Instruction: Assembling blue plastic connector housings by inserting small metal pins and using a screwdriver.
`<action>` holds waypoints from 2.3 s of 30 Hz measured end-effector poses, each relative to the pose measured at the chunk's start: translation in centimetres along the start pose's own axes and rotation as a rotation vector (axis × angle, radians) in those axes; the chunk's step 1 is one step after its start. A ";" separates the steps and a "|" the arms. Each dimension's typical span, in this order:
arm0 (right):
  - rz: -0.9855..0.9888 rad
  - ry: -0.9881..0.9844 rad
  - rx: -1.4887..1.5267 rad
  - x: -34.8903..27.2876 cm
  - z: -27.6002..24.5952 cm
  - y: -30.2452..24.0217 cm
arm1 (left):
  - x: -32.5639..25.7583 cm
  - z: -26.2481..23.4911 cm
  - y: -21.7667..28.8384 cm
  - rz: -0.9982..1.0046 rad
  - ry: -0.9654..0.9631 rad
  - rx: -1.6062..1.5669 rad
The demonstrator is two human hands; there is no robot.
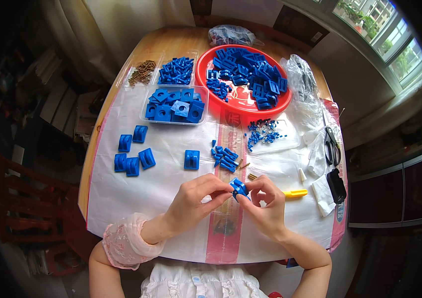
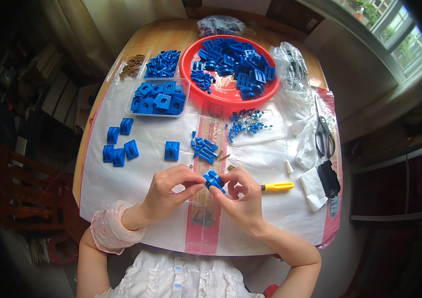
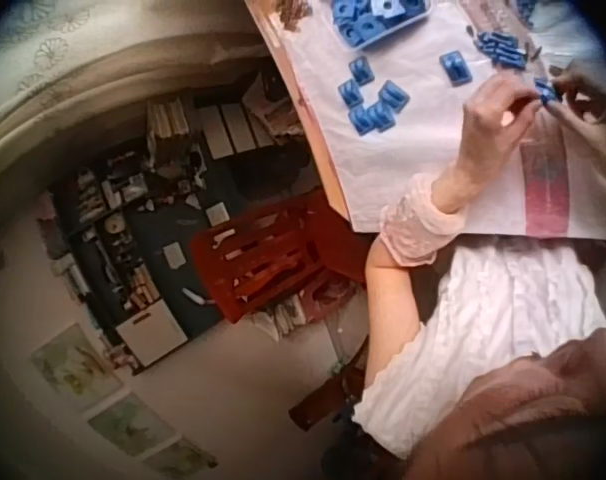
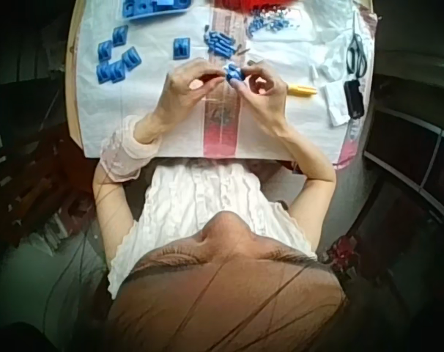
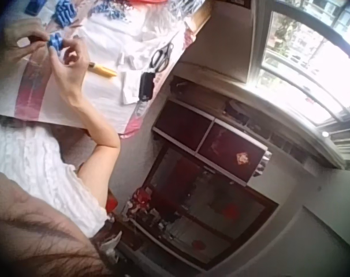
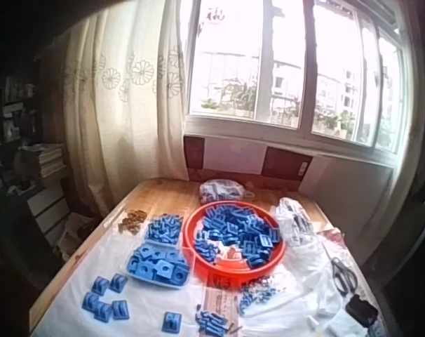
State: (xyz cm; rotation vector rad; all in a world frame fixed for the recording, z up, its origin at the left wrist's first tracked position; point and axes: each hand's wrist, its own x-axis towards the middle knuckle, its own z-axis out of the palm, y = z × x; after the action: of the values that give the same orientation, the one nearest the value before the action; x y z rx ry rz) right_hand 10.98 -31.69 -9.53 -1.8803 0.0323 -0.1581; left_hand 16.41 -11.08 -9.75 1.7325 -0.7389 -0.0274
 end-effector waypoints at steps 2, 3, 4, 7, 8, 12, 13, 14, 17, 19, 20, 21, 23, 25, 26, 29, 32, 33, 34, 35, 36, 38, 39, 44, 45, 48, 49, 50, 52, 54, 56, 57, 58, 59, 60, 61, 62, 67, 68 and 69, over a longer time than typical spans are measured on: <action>0.100 -0.045 0.211 -0.2 0.1 0.4 | 0.3 0.2 0.2 0.132 0.031 0.061; 0.150 -0.070 0.318 -0.2 0.2 0.4 | 0.2 0.2 0.1 0.130 0.027 0.071; 0.185 -0.082 0.345 -0.2 0.1 0.3 | -0.1 0.2 0.0 0.129 0.023 0.080; 0.266 -0.110 0.391 -0.2 -0.2 -0.3 | -0.1 0.3 0.1 0.117 0.031 0.104; 0.278 -0.112 0.382 -0.3 -0.2 -0.2 | -0.1 0.3 0.2 0.112 0.036 0.112; 0.232 -0.103 0.328 -0.4 0.0 0.1 | -0.1 0.5 -0.3 0.040 0.038 0.044; 0.169 -0.085 0.295 -0.4 0.1 0.4 | -0.1 0.5 -0.5 0.020 0.039 0.022; 0.106 -0.068 0.261 -0.4 0.3 0.8 | -0.1 0.5 -0.6 -0.001 0.039 0.001; -0.033 -0.038 0.173 -0.3 0.4 0.9 | 0.0 0.4 -0.5 -0.113 0.043 -0.031; -0.075 -0.032 0.124 -0.3 0.4 0.8 | 0.0 0.5 -0.4 -0.169 0.062 -0.059; -0.080 -0.034 0.106 -0.3 0.3 0.8 | -0.1 0.6 -0.3 -0.197 0.071 -0.073; -0.084 -0.033 0.086 -0.4 0.3 0.7 | 0.0 0.7 -0.1 -0.233 0.075 -0.099; -0.126 -0.014 0.029 -0.4 0.3 0.5 | 0.1 0.8 0.3 -0.304 0.080 -0.150; -0.181 0.019 -0.014 -0.4 0.4 0.4 | -0.3 0.7 -0.2 -0.506 0.018 -0.318; -0.211 0.044 -0.030 -0.3 0.5 0.4 | -0.4 0.7 -0.5 -0.606 -0.014 -0.402; -0.238 0.081 -0.057 -0.4 0.6 0.4 | -0.3 0.9 -0.6 -0.651 -0.025 -0.643; -0.244 0.088 -0.073 -0.3 0.8 0.5 | -0.6 1.4 -1.4 -0.604 0.004 -0.743; -0.246 0.090 -0.080 -0.3 0.8 0.7 | -0.6 1.4 -1.3 -0.617 0.016 -0.727; -0.208 0.086 -0.044 -0.3 0.9 0.8 | -0.4 1.5 -1.0 -0.630 0.028 -0.710; -0.171 0.081 -0.008 -0.3 1.0 0.9 | -0.3 1.5 -0.9 -0.644 0.040 -0.693; -0.134 0.074 0.028 -0.3 1.0 0.9 | -0.4 1.5 -1.0 -0.623 0.046 -0.676; -0.017 0.040 0.098 -0.3 1.1 1.0 | -0.6 1.7 -1.3 -0.583 0.056 -0.640; 0.042 0.026 0.132 -0.3 1.1 1.0 | -0.5 1.6 -1.2 -0.584 0.044 -0.612; 0.084 0.026 0.163 -0.3 1.1 0.8 | -0.5 1.7 -0.8 -0.590 0.037 -0.573; 0.072 0.031 0.148 -0.4 1.1 0.9 | -0.5 1.7 -0.8 -0.584 0.037 -0.566; 0.057 0.036 0.107 -0.3 1.0 0.6 | -0.6 1.8 -0.7 -0.557 0.044 -0.562; 0.056 0.037 0.105 -0.3 1.0 0.6 | -0.7 1.9 -0.8 -0.544 0.051 -0.571; 0.056 0.039 0.104 -0.2 1.0 0.6 | -0.7 1.9 -0.8 -0.530 0.058 -0.580; 0.043 0.047 0.089 -0.2 1.0 0.7 | -0.7 1.8 -0.5 -0.512 0.045 -0.537; 0.014 0.057 0.066 -0.3 1.0 0.5 | -0.6 1.7 -0.5 -0.506 0.040 -0.528; 0.019 0.052 0.075 -0.4 1.0 0.5 | -0.7 1.7 -0.8 -0.513 0.043 -0.551; 0.021 0.049 0.080 -0.4 1.0 0.5 | -0.7 1.7 -0.8 -0.509 0.052 -0.564; 0.031 0.045 0.089 -0.4 1.1 0.5 | -0.7 1.7 -0.8 -0.505 0.061 -0.578; 0.041 0.040 0.098 -0.4 1.1 0.3 | -0.7 1.7 -0.8 -0.500 0.071 -0.591; 0.051 0.037 0.106 -0.4 1.1 0.3 | -0.7 1.7 -0.8 -0.487 0.062 -0.525; 0.073 0.033 0.130 -0.5 1.1 0.3 | -0.7 1.6 -0.8 -0.474 0.054 -0.459; 0.094 0.028 0.153 -0.5 1.1 0.5 | -0.8 1.5 -0.8 -0.460 0.046 -0.393; 0.031 0.032 0.111 -0.5 1.2 0.7 | -0.5 1.2 -0.1 -0.471 0.030 -0.284; 0.014 0.031 0.105 -0.5 1.1 0.8 | -0.4 1.2 0.0 -0.467 0.029 -0.284; -0.004 0.031 0.098 -0.5 1.1 0.8 | -0.5 1.4 -0.2 -0.490 0.042 -0.354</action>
State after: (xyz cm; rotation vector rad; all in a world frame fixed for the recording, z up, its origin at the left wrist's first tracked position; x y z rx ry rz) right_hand 10.62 -30.85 -10.66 -1.7807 0.0413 -0.1887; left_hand 15.55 -12.02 -10.51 1.5269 -0.2437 -0.4309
